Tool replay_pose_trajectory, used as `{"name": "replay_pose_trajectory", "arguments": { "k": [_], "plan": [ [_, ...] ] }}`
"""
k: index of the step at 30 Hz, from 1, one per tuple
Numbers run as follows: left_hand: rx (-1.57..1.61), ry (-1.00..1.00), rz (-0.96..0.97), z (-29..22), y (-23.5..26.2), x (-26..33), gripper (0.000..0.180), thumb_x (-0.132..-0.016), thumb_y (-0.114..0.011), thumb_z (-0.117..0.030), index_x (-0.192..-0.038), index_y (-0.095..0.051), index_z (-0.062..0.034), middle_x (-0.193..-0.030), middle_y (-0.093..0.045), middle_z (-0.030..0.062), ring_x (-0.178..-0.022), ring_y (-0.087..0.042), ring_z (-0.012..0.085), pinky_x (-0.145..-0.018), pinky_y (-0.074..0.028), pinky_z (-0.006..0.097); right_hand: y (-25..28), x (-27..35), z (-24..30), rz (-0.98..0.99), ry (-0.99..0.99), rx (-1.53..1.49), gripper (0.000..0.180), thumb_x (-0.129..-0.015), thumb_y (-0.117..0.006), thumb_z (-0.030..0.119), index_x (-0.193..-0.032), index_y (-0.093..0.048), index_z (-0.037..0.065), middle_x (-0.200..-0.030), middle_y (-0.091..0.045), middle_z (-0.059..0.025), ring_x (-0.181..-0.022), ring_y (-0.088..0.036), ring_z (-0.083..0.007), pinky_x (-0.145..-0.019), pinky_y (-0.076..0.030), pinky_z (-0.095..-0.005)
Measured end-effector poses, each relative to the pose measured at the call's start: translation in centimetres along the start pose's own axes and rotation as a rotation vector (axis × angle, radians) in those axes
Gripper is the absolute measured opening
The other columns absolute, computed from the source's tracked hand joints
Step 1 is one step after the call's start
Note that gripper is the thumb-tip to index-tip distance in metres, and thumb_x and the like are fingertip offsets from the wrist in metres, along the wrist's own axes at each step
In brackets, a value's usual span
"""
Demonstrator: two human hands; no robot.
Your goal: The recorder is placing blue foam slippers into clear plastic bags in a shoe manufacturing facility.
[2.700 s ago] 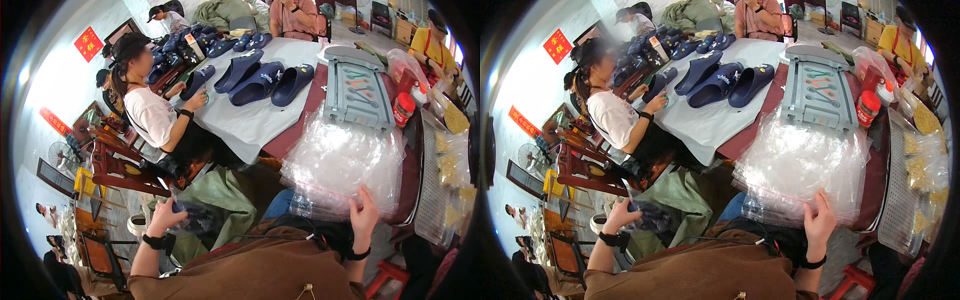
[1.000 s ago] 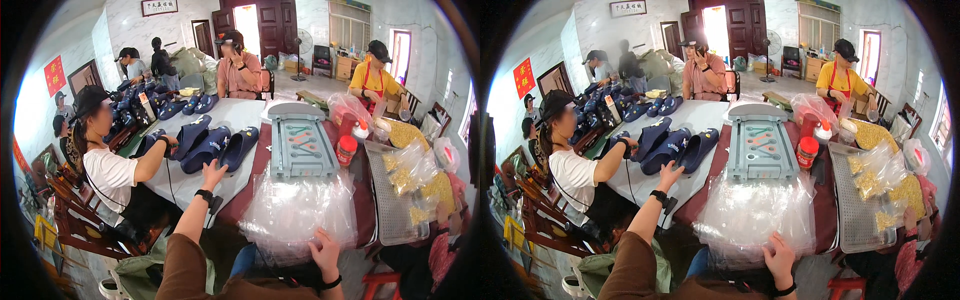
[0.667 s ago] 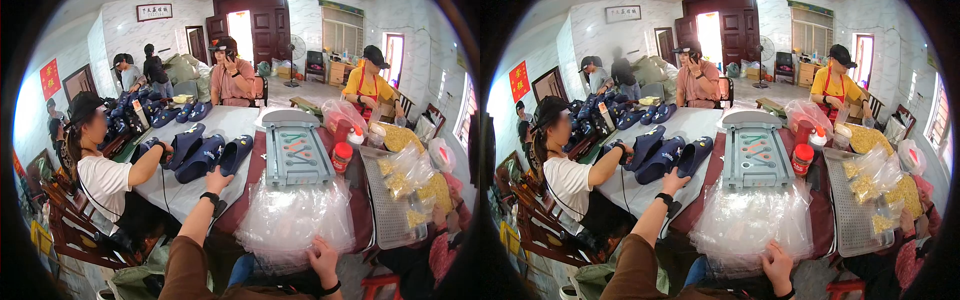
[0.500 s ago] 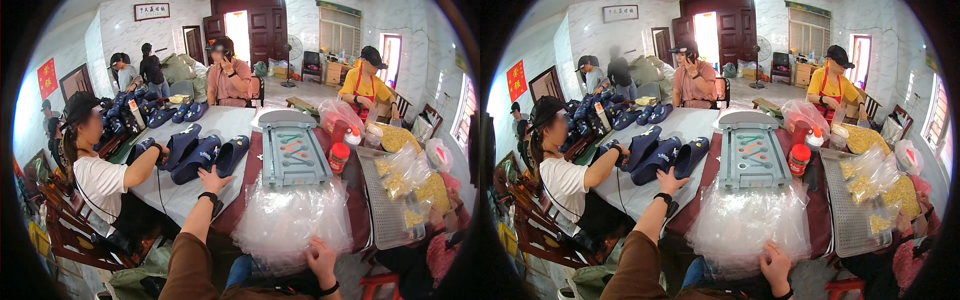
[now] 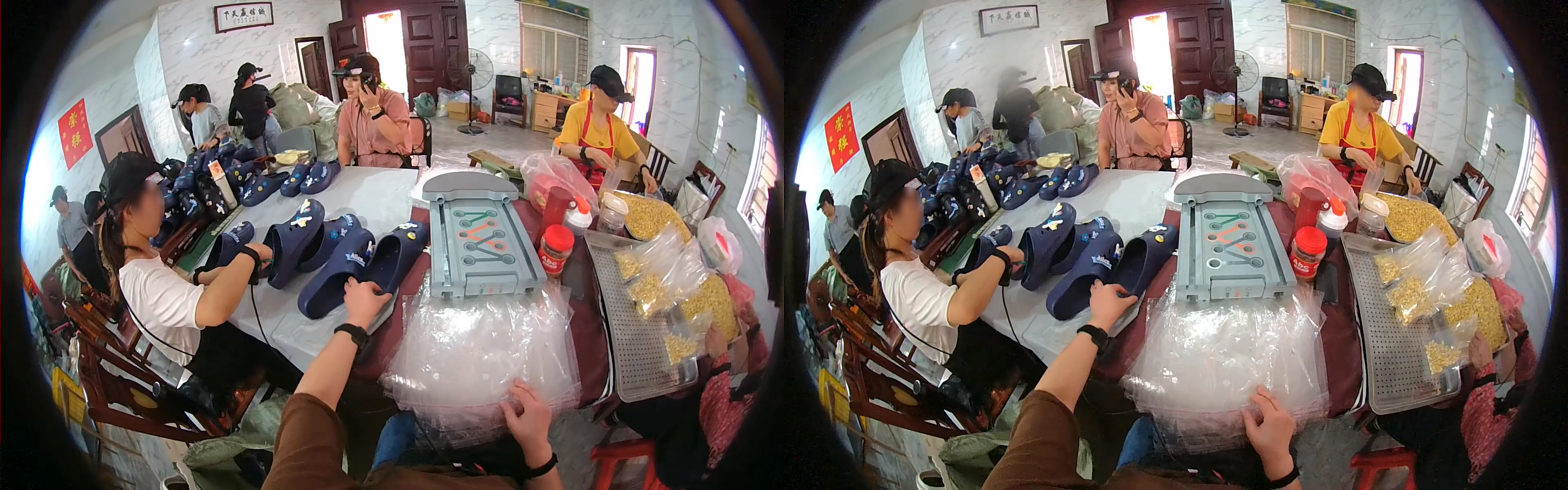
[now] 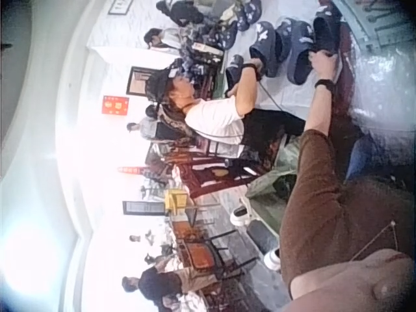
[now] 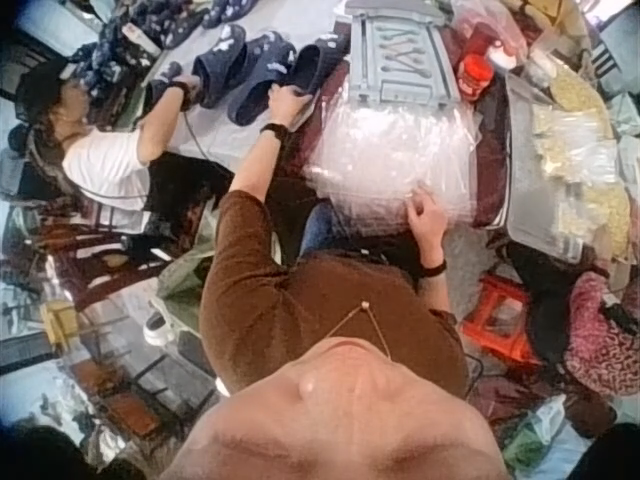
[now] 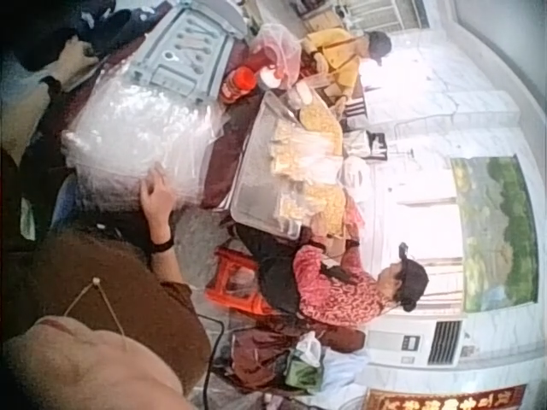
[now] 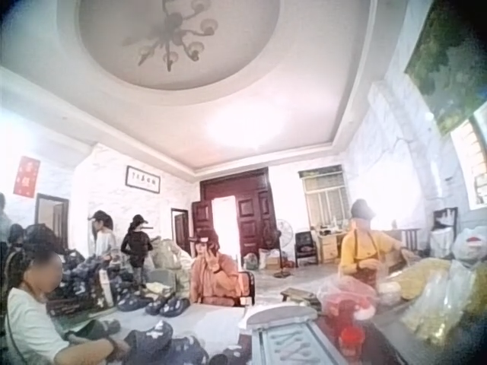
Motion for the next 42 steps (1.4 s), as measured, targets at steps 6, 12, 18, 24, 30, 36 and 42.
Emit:
{"name": "replay_pose_trajectory", "arguments": {
  "k": [6, 12, 18, 24, 30, 36, 42],
  "plan": [
    [0.102, 0.047, -0.003, -2.2, 0.6, 6.5, 0.041, -0.074, -0.083, -0.043, -0.098, -0.081, -0.0106, -0.126, -0.061, 0.0271, -0.115, -0.062, 0.0412, -0.090, -0.055, 0.048, 0.1, -0.2, 1.0, 0.057, -0.090, -0.039, 0.033, -0.077, -0.081, 0.014, -0.109, -0.073, 0.007, -0.126, -0.072, -0.0112, -0.067, -0.068, -0.0256, -0.068, -0.056, -0.0355],
    [0.175, -0.131, -0.071, -4.0, 2.9, 8.9, 0.068, -0.082, -0.081, -0.037, -0.135, -0.060, -0.0011, -0.133, -0.056, 0.0315, -0.117, -0.058, 0.0487, -0.099, -0.050, 0.050, 0.4, -0.2, 0.7, -0.020, 0.028, 0.006, 0.033, -0.078, -0.081, 0.015, -0.109, -0.073, 0.007, -0.125, -0.072, -0.0115, -0.063, -0.066, -0.0245, -0.066, -0.055, -0.0351],
    [0.339, -0.113, -0.178, 0.0, 3.2, 3.0, 0.094, -0.081, -0.082, -0.037, -0.150, -0.037, 0.0086, -0.133, -0.058, 0.0357, -0.121, -0.059, 0.0483, -0.103, -0.048, 0.049, 0.6, -0.2, 0.9, 0.037, -0.080, -0.055, 0.033, -0.078, -0.081, 0.015, -0.109, -0.073, 0.006, -0.126, -0.071, -0.0124, -0.077, -0.071, -0.0286, -0.073, -0.057, -0.0365],
    [0.475, -0.120, -0.062, 0.1, 2.7, -2.7, 0.110, -0.078, -0.086, -0.035, -0.158, -0.022, 0.0045, -0.129, -0.060, 0.0387, -0.122, -0.060, 0.0495, -0.104, -0.048, 0.048, 0.2, 0.1, 0.1, -0.022, 0.048, 0.021, 0.034, -0.078, -0.081, 0.017, -0.110, -0.073, 0.007, -0.126, -0.071, -0.0121, -0.082, -0.072, -0.0294, -0.074, -0.057, -0.0368],
    [0.176, 0.064, 0.165, -3.2, -1.2, -2.5, 0.130, -0.075, -0.090, -0.038, -0.162, -0.001, -0.0018, -0.121, -0.065, 0.0352, -0.108, -0.067, 0.0473, -0.093, -0.054, 0.048, 0.5, -0.1, 0.3, 0.017, -0.047, -0.013, 0.034, -0.079, -0.081, 0.018, -0.110, -0.074, 0.008, -0.126, -0.071, -0.0105, -0.082, -0.072, -0.0290, -0.074, -0.058, -0.0366],
    [0.157, -0.017, -0.075, -1.8, -2.0, -2.9, 0.101, -0.079, -0.076, -0.011, -0.161, -0.017, -0.0056, -0.101, -0.067, 0.0292, -0.092, -0.066, 0.0442, -0.085, -0.053, 0.052, 0.3, -0.2, 0.1, 0.013, -0.046, 0.007, 0.034, -0.079, -0.081, 0.020, -0.110, -0.073, 0.008, -0.126, -0.071, -0.0110, -0.086, -0.073, -0.0298, -0.076, -0.058, -0.0368],
    [0.263, -0.098, -0.227, -1.7, 1.2, 0.3, 0.092, -0.080, -0.072, -0.001, -0.159, -0.029, -0.0172, -0.094, -0.063, 0.0256, -0.091, -0.064, 0.0444, -0.081, -0.049, 0.053, 0.5, -0.1, 0.8, -0.009, 0.014, 0.001, 0.034, -0.080, -0.080, 0.020, -0.110, -0.073, 0.008, -0.127, -0.071, -0.0115, -0.094, -0.073, -0.0308, -0.079, -0.058, -0.0376]
  ]
}}
Point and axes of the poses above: each hand's wrist, its own x-axis away from the middle knuckle, its own y-axis out of the back of the hand, z = x × y, the point moved 6 cm from there along -x, towards the middle knuckle
